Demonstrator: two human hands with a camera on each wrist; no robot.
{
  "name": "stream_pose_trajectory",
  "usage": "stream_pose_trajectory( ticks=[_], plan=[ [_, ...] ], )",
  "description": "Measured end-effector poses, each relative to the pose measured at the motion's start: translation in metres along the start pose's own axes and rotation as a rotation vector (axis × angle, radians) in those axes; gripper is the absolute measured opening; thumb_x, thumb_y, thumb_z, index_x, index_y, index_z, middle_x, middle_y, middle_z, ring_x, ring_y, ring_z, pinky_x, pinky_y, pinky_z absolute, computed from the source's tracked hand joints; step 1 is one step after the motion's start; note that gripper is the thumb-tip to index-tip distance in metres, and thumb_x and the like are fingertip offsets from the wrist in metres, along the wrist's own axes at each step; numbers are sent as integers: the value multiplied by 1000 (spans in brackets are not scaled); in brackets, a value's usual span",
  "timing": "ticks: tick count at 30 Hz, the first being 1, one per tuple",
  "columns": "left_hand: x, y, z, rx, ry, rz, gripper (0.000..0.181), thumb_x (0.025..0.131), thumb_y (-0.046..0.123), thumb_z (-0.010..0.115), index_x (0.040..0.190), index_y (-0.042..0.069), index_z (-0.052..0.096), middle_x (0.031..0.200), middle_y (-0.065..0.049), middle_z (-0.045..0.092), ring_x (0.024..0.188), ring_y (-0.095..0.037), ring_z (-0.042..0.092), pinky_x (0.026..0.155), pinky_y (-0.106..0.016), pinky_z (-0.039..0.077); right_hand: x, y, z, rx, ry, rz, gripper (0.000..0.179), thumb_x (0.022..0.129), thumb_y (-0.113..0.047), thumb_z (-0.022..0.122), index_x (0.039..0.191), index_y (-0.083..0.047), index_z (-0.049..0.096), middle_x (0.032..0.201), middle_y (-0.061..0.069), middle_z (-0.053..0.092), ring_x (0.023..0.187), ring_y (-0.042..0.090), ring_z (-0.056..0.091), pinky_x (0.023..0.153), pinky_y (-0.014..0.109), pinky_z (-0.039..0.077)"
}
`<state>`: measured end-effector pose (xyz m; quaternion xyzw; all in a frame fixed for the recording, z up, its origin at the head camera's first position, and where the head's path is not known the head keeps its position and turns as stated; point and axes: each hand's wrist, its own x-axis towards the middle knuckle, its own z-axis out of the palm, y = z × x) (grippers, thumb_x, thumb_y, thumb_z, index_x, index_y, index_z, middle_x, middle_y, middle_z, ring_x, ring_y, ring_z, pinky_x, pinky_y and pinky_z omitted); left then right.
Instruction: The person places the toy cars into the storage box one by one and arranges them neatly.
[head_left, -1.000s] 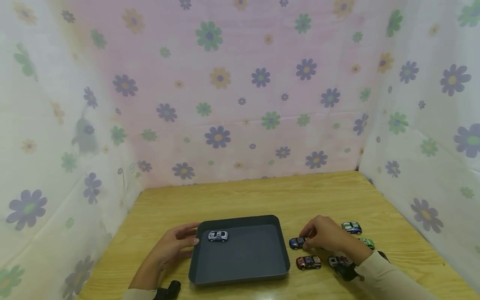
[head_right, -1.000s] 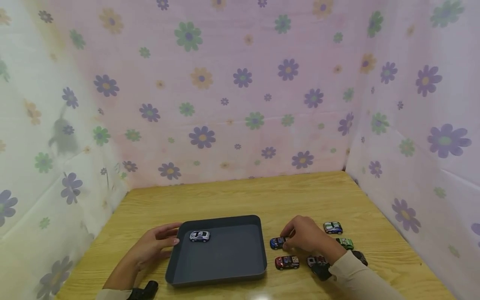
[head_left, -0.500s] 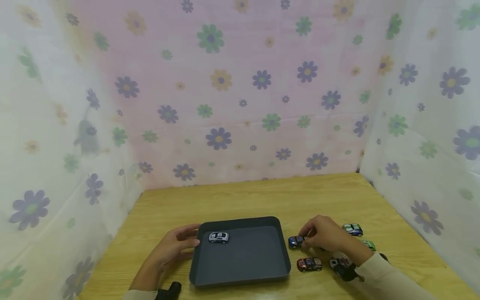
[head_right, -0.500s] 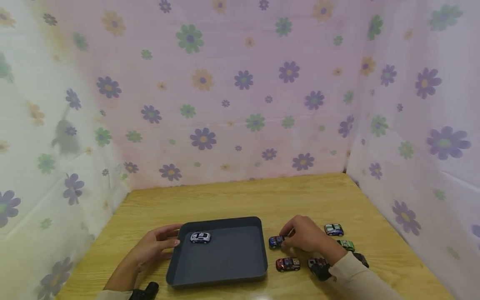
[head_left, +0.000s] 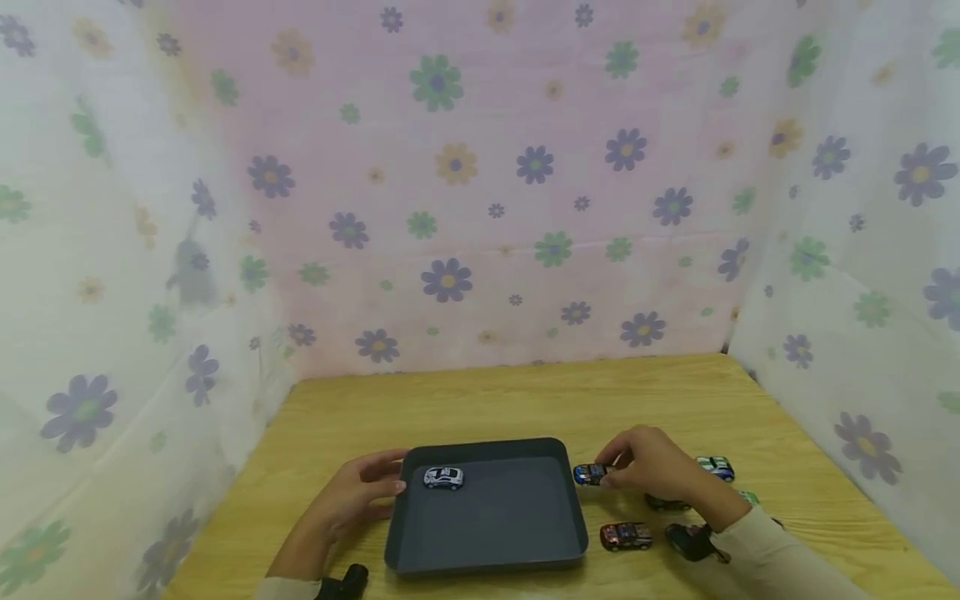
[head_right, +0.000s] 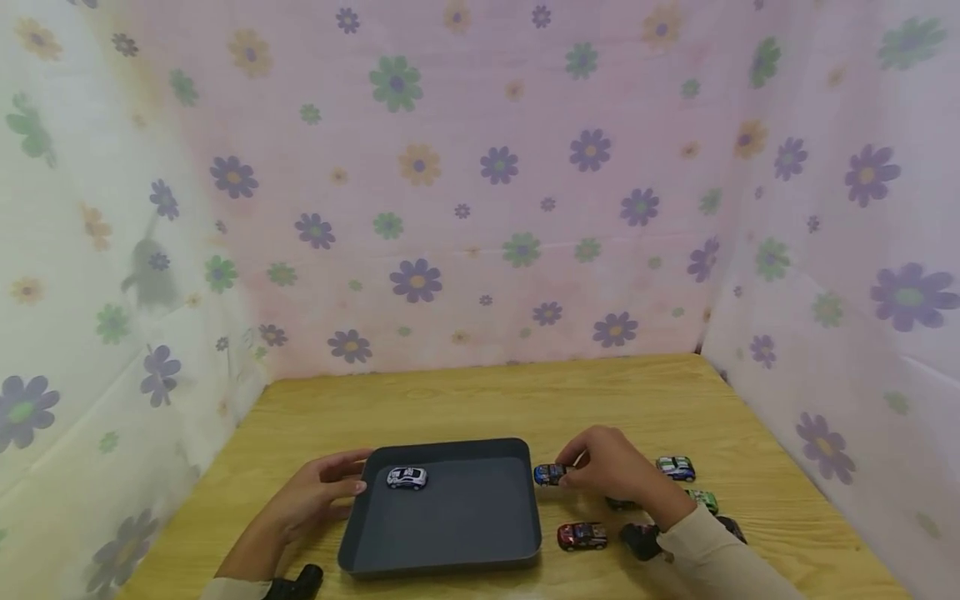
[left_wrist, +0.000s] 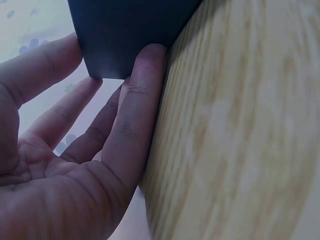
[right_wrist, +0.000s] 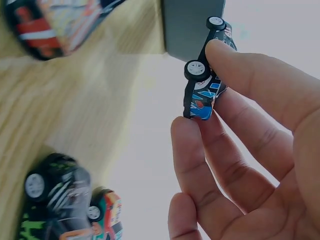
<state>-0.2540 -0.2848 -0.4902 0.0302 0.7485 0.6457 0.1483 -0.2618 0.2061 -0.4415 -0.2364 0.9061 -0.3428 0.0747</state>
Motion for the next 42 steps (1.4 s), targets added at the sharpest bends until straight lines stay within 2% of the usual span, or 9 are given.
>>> stream_pose_trajectory(
  ticks=[13,23,37,42],
  plan=[
    [-1,-2,-3,-8,-21,13,69,95,18,76,156,8,45,156,-29,42,125,-28,63,92,-50,62,3,-10,-3,13,-14,11,25,87,-32,85,109,-22,79,105,-6,74,90,14,69,70,31,59],
    [-1,-1,-1,-5,-8,-3,67,97,17,74,156,9,45,157,-28,43,126,-29,62,92,-50,62,13,-22,3,15,-12,-49,21,87,-31,84,106,-21,80,103,-6,74,87,13,70,67,27,59],
    [0,-1,-2,-10,-26,1,68,96,19,75,156,9,45,157,-29,43,122,-30,65,93,-50,62,32,-46,17,23,-42,-118,20,87,-30,85,104,-19,80,101,-5,74,84,12,71,67,26,59],
    [-1,-1,-2,-9,-22,2,68,96,19,76,156,9,46,157,-29,43,123,-29,65,93,-50,62,40,-53,24,11,-43,-138,20,86,-29,86,103,-19,80,103,-6,75,86,12,71,70,26,60]
  ],
)
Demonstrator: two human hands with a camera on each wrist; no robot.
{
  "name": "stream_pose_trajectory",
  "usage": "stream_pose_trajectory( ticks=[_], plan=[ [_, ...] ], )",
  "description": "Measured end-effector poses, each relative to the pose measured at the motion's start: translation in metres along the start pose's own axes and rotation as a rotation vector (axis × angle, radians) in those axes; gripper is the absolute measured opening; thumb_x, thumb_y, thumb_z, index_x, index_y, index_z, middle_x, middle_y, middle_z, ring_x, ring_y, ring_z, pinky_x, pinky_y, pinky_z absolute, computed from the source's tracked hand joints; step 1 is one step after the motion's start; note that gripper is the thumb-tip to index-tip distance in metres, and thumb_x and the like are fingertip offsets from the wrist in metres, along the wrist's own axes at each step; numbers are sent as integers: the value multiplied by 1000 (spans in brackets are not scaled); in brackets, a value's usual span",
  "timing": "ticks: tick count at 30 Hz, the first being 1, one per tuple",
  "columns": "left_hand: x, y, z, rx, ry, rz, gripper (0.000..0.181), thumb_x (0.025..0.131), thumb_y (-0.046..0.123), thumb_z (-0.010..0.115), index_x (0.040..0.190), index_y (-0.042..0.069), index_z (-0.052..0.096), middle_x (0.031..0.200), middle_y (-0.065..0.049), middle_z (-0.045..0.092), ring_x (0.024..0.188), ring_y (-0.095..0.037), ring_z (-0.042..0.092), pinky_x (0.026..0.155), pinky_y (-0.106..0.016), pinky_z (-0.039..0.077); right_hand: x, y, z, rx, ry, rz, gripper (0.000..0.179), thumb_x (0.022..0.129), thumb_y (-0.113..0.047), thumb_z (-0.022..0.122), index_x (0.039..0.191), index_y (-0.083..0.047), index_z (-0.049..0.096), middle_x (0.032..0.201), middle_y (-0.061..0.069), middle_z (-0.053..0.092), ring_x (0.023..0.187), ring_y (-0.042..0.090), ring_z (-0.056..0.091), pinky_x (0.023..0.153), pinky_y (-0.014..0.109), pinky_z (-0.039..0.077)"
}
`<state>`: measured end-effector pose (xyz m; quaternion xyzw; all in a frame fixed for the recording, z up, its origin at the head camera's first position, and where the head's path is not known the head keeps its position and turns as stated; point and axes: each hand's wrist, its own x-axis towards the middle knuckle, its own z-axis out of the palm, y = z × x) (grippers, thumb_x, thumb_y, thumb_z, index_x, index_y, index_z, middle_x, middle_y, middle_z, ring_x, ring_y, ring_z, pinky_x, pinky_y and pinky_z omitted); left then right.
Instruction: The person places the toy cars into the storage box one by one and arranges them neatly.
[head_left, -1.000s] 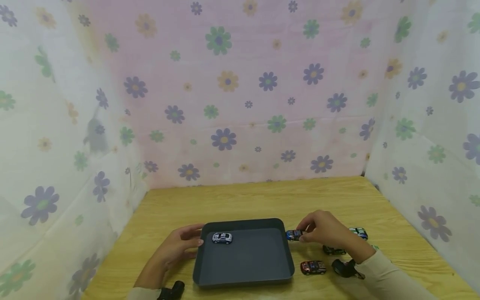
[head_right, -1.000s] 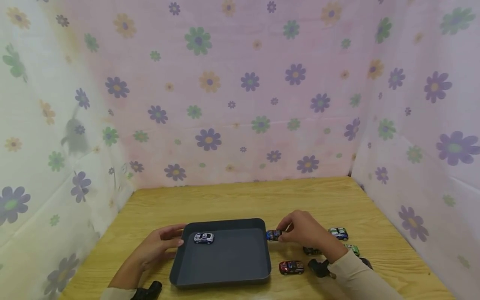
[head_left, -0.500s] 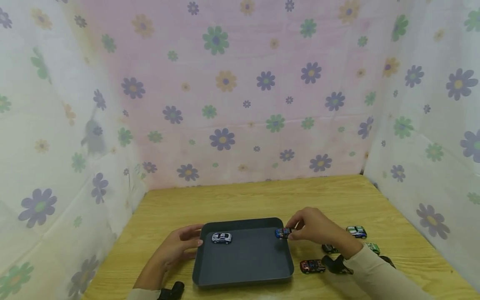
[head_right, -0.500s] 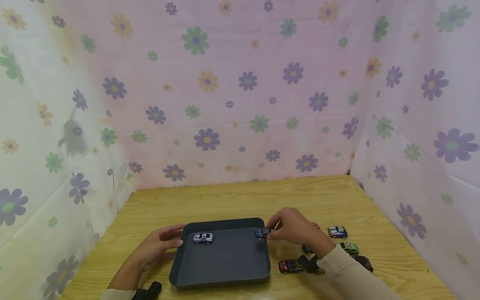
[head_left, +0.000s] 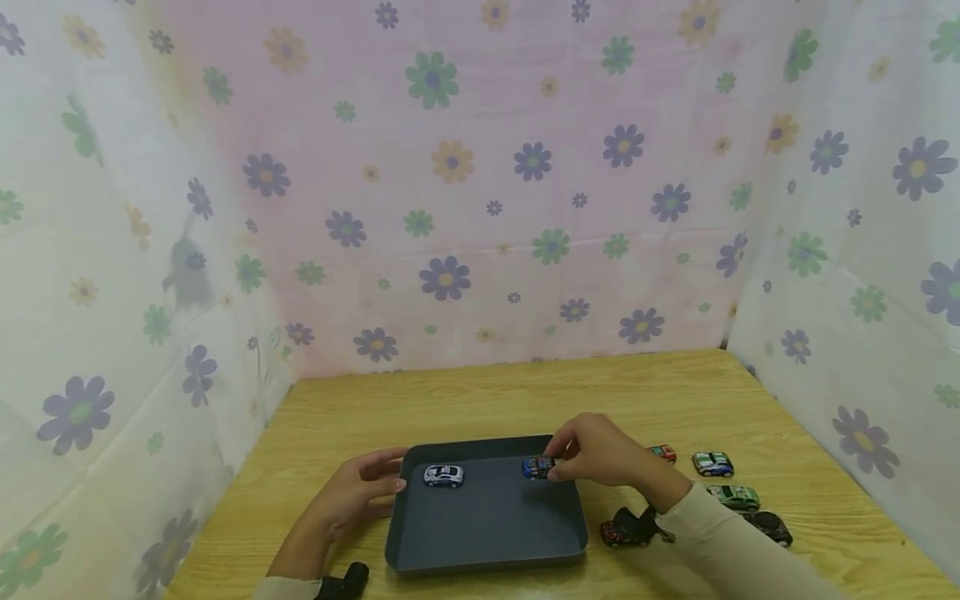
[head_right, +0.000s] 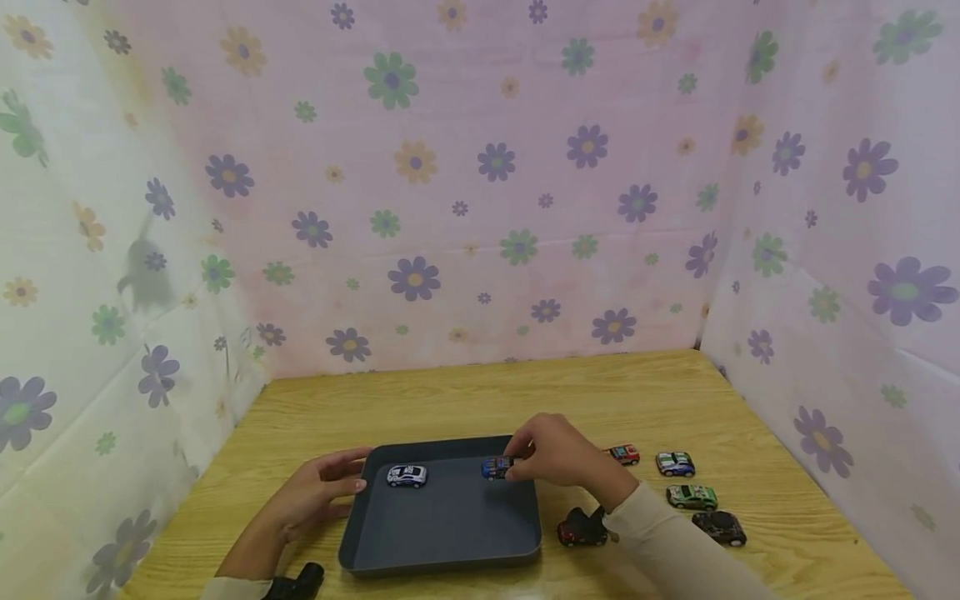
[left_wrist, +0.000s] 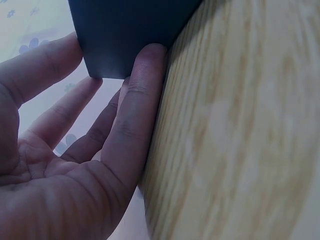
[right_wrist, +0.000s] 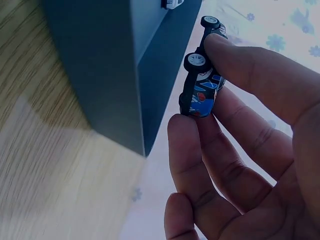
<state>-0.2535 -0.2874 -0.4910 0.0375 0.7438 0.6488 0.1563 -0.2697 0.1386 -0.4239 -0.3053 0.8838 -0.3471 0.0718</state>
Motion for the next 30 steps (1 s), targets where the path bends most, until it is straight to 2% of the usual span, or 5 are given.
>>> stream_pose_trajectory(
  ticks=[7,19,24,30],
  plan=[
    [0,1,1,-9,6,-3,68,96,19,76,156,10,46,157,-29,43,122,-30,65,93,-50,62,13,-7,7,-25,-4,-20,18,86,-30,86,101,-21,80,95,-11,75,83,5,68,73,27,59],
    [1,1,2,-1,18,-13,67,96,18,76,156,9,46,157,-29,42,122,-31,66,92,-50,62,34,-25,21,14,-42,-10,17,85,-24,86,101,-20,81,94,-11,76,81,4,69,71,25,59],
    [1,1,2,-8,19,-19,67,95,17,76,155,10,47,156,-28,44,124,-29,65,92,-50,62,42,-27,30,15,-54,-14,17,84,-25,87,99,-20,81,93,-11,76,79,2,69,70,24,59],
    [1,-1,-1,-18,4,-10,67,96,16,75,156,10,46,158,-30,40,127,-30,62,94,-50,62,51,-25,41,14,-60,-12,16,84,-26,88,98,-22,81,92,-13,75,80,2,67,71,24,58]
  ],
)
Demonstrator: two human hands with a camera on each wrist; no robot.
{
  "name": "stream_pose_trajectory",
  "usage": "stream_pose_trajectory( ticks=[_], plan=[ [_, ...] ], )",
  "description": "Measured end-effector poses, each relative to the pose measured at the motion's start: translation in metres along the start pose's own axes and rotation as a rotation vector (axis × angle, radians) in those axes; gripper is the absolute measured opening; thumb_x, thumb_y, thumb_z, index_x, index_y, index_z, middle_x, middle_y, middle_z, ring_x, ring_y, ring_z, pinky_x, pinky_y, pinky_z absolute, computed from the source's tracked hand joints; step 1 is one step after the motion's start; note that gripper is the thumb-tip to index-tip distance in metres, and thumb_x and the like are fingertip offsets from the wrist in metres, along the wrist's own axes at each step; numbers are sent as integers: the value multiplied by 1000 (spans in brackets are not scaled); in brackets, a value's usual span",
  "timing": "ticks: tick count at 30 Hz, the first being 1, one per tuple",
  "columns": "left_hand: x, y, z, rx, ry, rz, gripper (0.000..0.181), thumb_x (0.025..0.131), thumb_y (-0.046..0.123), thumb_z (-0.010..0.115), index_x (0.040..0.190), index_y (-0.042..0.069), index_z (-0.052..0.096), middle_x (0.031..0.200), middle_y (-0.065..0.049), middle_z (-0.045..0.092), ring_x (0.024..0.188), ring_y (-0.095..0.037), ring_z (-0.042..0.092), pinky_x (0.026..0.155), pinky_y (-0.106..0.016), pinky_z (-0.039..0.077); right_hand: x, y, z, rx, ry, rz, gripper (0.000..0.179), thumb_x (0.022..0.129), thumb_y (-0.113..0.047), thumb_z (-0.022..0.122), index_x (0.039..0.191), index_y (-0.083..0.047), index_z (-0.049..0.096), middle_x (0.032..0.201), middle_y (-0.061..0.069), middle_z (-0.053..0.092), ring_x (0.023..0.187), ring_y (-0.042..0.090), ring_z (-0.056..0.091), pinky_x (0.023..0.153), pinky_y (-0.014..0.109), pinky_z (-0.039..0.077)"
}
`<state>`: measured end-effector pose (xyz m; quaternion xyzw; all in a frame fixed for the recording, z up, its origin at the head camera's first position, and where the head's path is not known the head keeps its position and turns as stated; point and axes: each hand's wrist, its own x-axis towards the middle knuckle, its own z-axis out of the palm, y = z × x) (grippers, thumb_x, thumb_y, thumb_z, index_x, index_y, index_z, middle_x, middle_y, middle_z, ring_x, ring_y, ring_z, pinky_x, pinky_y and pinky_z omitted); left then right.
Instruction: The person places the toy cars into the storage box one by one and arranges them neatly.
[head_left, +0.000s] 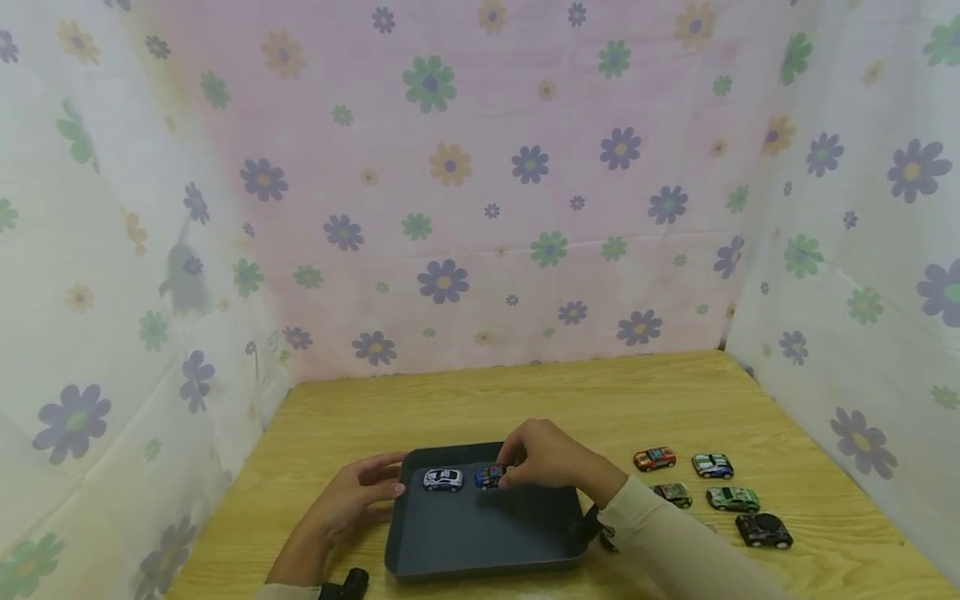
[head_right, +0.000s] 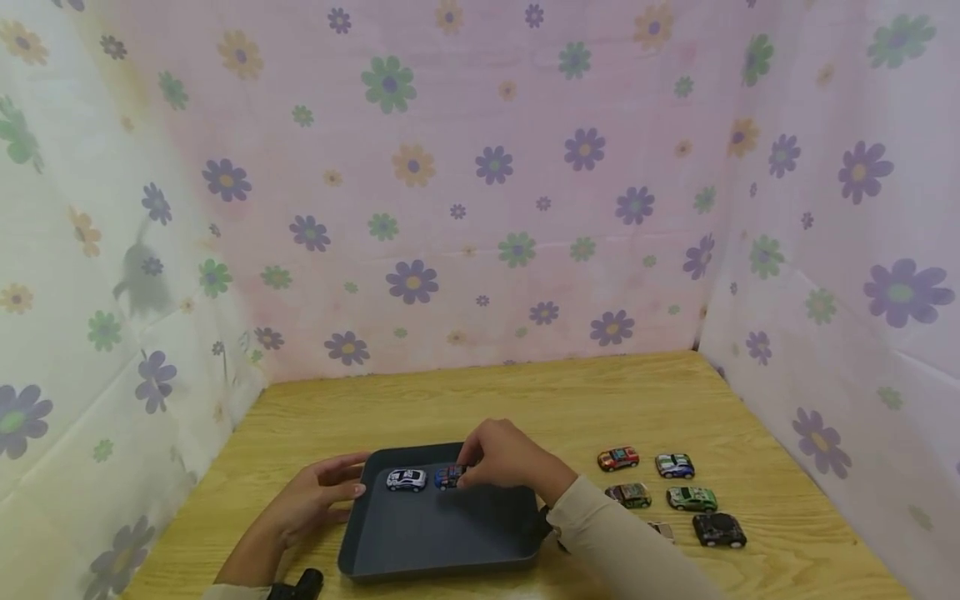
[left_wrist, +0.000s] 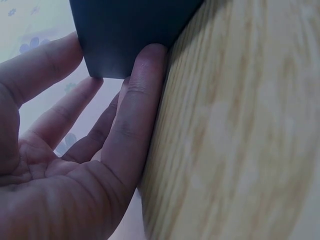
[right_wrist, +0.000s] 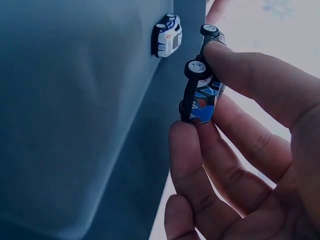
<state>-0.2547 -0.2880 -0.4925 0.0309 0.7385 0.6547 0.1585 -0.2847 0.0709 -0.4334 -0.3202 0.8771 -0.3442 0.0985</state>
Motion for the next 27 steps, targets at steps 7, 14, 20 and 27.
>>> stream_pose_trajectory(
  ticks=[7,14,20,27],
  plan=[
    [0,-3,0,-31,-22,-1,66,97,16,73,157,9,44,159,-31,38,126,-29,63,95,-49,61,11,-1,13,4,-27,10,17,83,-24,88,98,-22,81,92,-13,74,79,2,65,69,24,57],
    [-1,1,-1,-14,-28,7,68,98,18,73,158,8,42,160,-33,35,127,-31,62,95,-50,61,22,-5,23,-21,-38,0,17,82,-22,89,97,-22,81,94,-13,74,81,1,64,71,23,57],
    [-3,2,1,-21,-23,6,68,98,16,73,158,7,42,160,-33,35,128,-31,61,94,-50,61,29,-14,33,-55,-45,6,14,81,-23,90,93,-22,81,90,-15,73,81,0,63,73,23,56],
    [-3,3,2,-25,-6,1,68,96,14,74,156,7,44,159,-32,37,127,-31,62,94,-49,62,35,-19,42,-39,-58,19,14,82,-25,90,93,-24,81,87,-18,71,78,-1,62,71,21,56]
  ],
)
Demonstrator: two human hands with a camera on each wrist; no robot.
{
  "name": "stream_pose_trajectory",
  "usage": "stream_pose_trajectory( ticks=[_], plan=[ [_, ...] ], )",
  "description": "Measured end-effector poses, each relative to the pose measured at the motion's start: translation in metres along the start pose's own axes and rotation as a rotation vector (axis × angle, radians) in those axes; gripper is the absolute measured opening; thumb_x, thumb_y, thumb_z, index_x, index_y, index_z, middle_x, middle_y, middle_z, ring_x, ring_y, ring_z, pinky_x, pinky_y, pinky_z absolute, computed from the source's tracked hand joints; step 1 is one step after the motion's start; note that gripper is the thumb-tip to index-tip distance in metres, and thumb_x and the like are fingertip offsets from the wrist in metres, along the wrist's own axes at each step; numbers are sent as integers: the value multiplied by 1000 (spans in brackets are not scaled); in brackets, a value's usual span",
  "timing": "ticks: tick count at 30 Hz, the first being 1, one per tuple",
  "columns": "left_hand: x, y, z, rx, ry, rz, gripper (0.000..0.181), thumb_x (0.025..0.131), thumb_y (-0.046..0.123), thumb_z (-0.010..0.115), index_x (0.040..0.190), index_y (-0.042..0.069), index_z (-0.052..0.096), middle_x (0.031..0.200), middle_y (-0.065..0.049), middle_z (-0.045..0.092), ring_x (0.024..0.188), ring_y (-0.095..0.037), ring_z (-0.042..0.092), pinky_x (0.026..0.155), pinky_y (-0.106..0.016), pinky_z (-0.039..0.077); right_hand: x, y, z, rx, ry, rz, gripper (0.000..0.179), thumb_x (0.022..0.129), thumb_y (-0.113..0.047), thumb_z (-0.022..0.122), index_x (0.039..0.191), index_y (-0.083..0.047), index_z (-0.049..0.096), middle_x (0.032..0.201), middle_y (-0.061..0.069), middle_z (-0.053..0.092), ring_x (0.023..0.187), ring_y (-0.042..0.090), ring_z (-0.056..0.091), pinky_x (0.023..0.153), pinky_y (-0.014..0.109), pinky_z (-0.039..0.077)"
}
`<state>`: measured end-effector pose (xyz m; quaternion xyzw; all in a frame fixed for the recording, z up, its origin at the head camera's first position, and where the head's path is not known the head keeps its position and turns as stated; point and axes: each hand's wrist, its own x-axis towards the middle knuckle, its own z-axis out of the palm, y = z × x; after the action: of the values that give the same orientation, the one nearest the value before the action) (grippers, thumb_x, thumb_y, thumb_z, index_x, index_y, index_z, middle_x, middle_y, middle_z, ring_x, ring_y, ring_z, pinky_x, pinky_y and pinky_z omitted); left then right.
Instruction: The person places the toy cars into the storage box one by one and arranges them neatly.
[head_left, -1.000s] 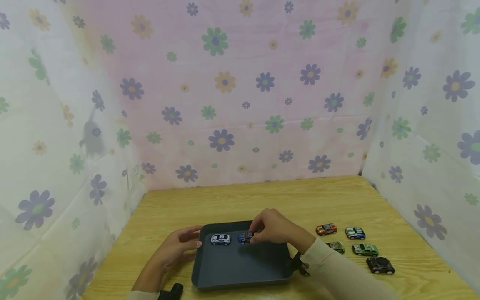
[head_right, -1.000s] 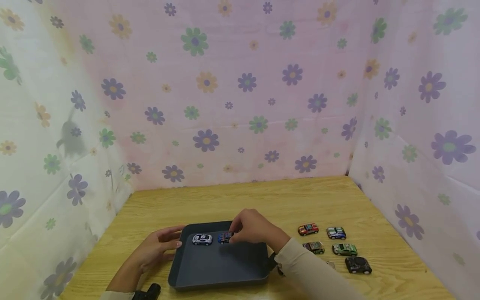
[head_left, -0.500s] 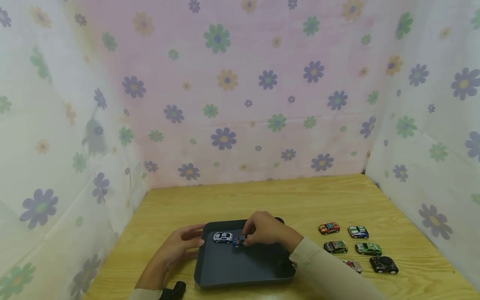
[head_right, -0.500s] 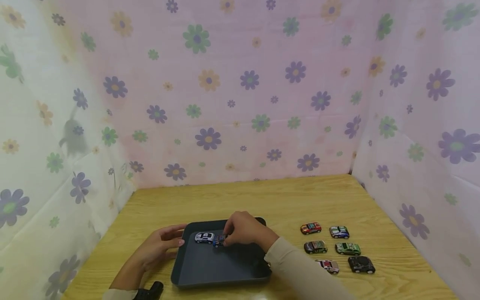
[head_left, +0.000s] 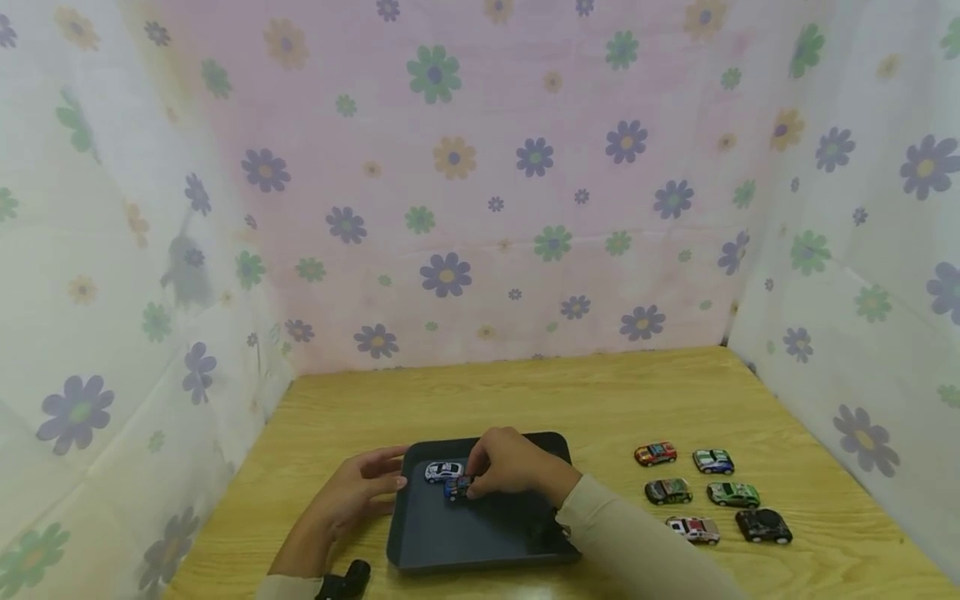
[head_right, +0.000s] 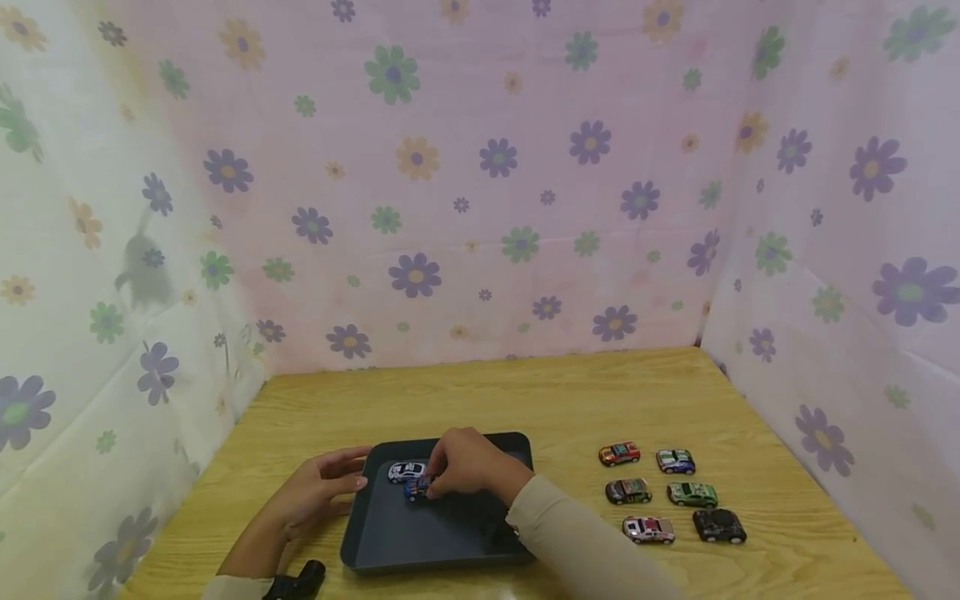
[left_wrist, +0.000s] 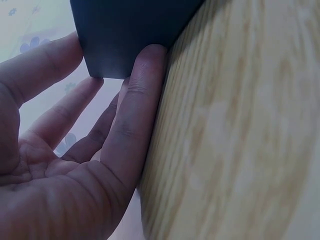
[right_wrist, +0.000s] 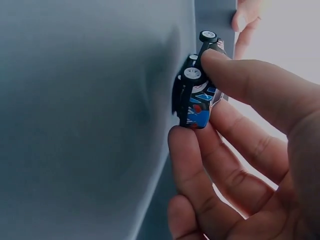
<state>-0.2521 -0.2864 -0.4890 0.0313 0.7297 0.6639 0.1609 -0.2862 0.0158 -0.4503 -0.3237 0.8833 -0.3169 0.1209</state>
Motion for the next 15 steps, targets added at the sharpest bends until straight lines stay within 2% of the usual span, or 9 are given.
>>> stream_pose_trajectory(
  ticks=[7,15],
  plan=[
    [1,1,-1,14,-13,7,68,97,16,74,157,9,44,159,-32,37,126,-32,63,94,-49,62,5,0,7,1,6,-24,15,82,-26,90,93,-24,81,85,-18,72,75,-2,64,68,19,56],
    [2,-2,-1,14,11,-5,67,96,16,75,155,7,46,158,-32,38,126,-32,63,94,-49,62,7,-5,14,-52,30,-42,19,80,-31,91,95,-22,83,83,-18,74,72,-5,63,66,16,56]
  ],
)
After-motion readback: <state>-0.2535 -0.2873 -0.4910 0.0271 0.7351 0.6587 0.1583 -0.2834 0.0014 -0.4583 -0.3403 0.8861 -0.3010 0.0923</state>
